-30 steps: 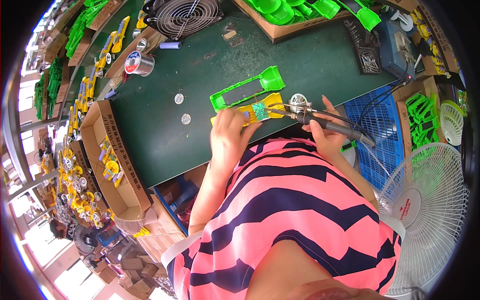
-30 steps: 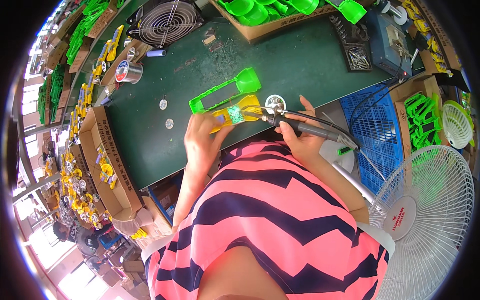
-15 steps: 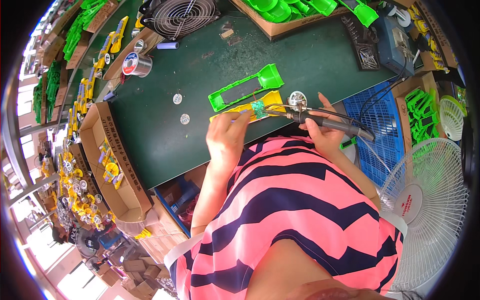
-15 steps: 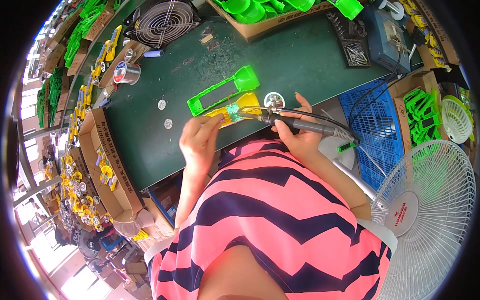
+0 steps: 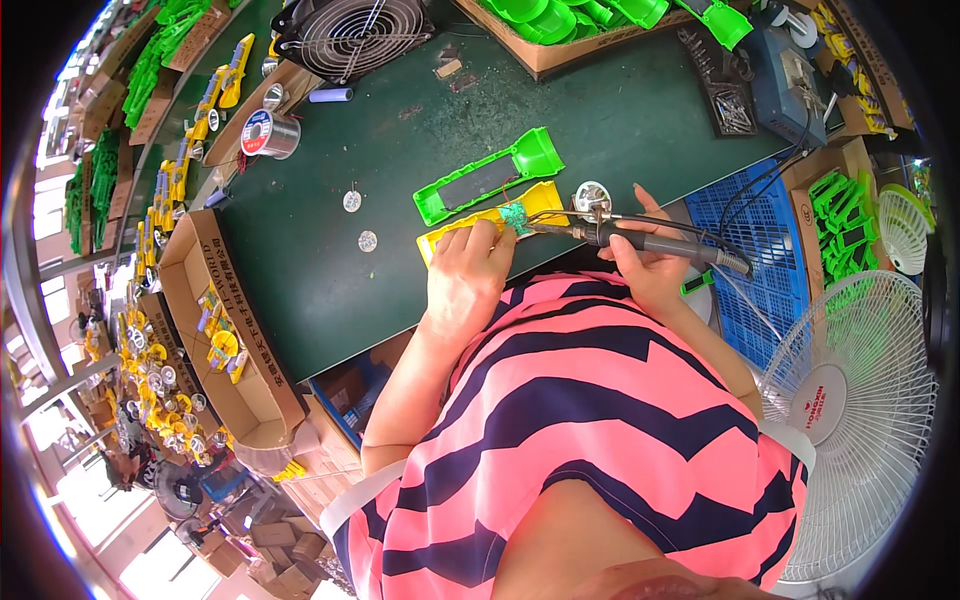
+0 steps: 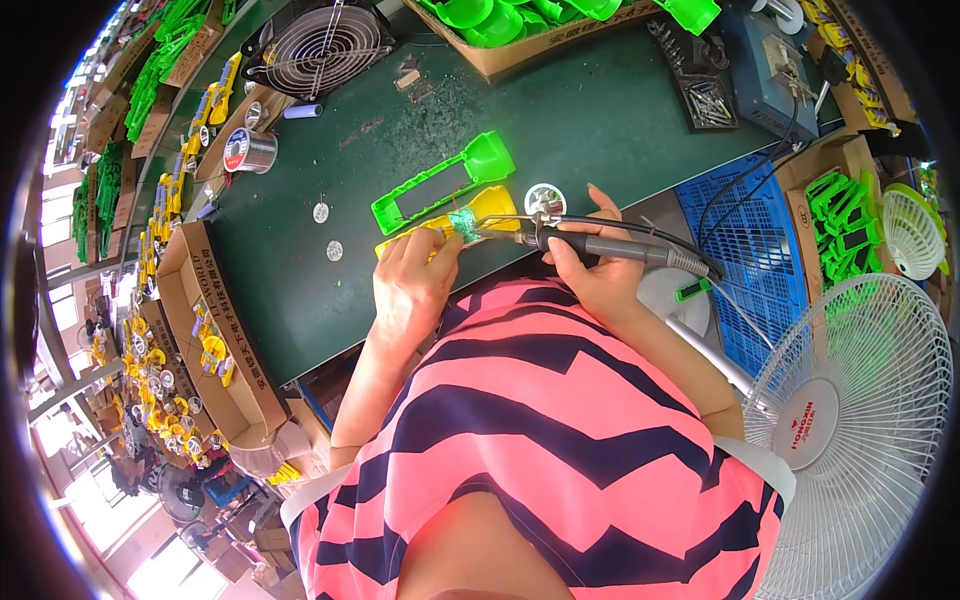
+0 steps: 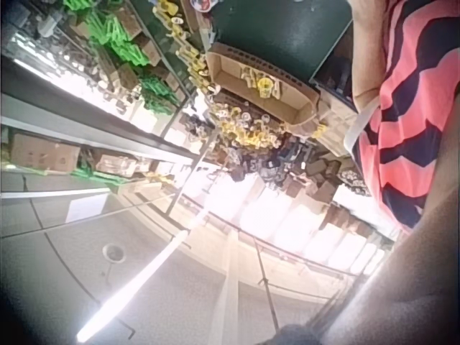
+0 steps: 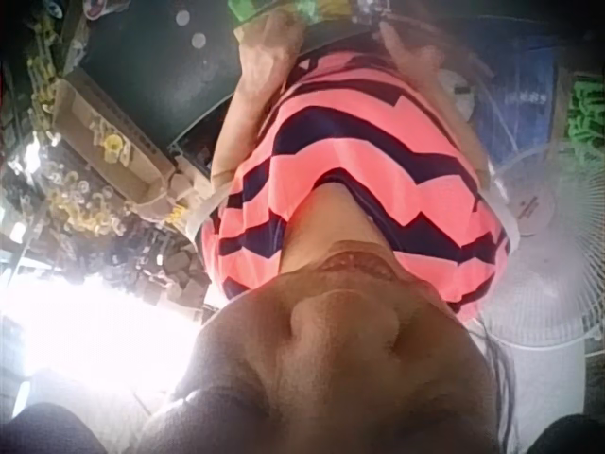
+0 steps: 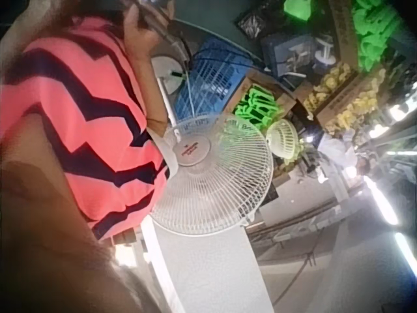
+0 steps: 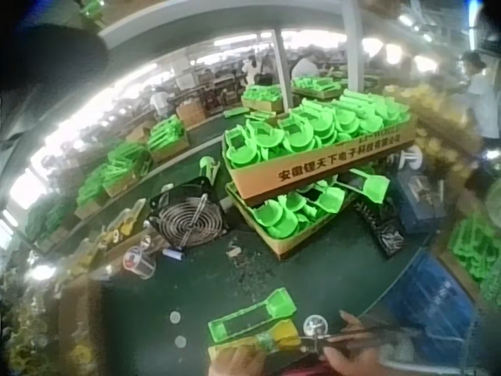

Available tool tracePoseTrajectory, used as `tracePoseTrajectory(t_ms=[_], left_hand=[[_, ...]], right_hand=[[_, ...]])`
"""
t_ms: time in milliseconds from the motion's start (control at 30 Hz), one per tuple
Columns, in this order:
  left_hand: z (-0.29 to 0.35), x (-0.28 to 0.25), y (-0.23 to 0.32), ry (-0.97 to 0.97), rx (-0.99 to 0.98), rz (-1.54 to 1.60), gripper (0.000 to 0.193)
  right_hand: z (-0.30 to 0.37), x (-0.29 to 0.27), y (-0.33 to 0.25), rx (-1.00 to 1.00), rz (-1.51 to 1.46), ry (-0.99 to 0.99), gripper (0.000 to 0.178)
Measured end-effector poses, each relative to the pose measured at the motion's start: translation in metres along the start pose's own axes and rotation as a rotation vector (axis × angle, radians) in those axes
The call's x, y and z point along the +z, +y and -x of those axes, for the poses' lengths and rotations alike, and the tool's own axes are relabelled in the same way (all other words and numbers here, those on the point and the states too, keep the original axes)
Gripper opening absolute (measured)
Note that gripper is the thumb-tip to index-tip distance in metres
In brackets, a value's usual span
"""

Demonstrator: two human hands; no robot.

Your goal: The person solders electronic components and wires into plastic flashlight casings using a soldering iron, tests the flashlights by turning them on, and places the assembled flashlights onto the conveyor line.

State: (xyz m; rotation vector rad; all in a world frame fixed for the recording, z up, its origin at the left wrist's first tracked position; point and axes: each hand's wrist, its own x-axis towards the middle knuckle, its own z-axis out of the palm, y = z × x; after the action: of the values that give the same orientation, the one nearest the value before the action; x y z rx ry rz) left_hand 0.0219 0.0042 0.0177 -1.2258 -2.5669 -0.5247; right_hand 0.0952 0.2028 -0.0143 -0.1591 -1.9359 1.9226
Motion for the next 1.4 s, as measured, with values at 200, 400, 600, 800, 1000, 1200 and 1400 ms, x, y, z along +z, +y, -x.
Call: tracePoseTrajectory(t_ms=[200, 400, 600, 800, 1000, 1200, 1400], left_hand=[[0.001, -0.002, -0.001, -0.039, -0.014, -0.004, 0.024], [0.000, 0.000, -0.001, 0.010, -0.014, -0.005, 0.024], [0.001, 0.002, -0.001, 0.044, -0.016, -0.026, 0.025], [0.000, 0.002, -0.002, 0.033, 0.001, -0.011, 0.024], [0.000, 0.000, -0.003, 0.004, -0.005, -0.007, 0.024], [-0.001, 0.000, -0.003, -0.003, -0.035, -0.013, 0.019], [-0.001, 0.001, -0.002, -0.015, -0.018, 0.000, 0.023]], right_hand=[[0.000, 0.002, 0.002, 0.002, 0.001, 0.005, 0.017], [0.000, 0.004, 0.002, -0.017, 0.023, 0.004, 0.018], [0.002, 0.003, 0.002, 0.151, -0.105, 0.077, 0.017], [0.001, 0.003, 0.008, -0.005, 0.006, 0.023, 0.017], [0.002, 0.003, 0.006, -0.025, 0.017, 0.014, 0.018], [0.004, 0.004, 0.001, 0.199, -0.197, 0.078, 0.022], [-0.002, -0.001, -0.002, 0.170, -0.225, 0.080, 0.028]])
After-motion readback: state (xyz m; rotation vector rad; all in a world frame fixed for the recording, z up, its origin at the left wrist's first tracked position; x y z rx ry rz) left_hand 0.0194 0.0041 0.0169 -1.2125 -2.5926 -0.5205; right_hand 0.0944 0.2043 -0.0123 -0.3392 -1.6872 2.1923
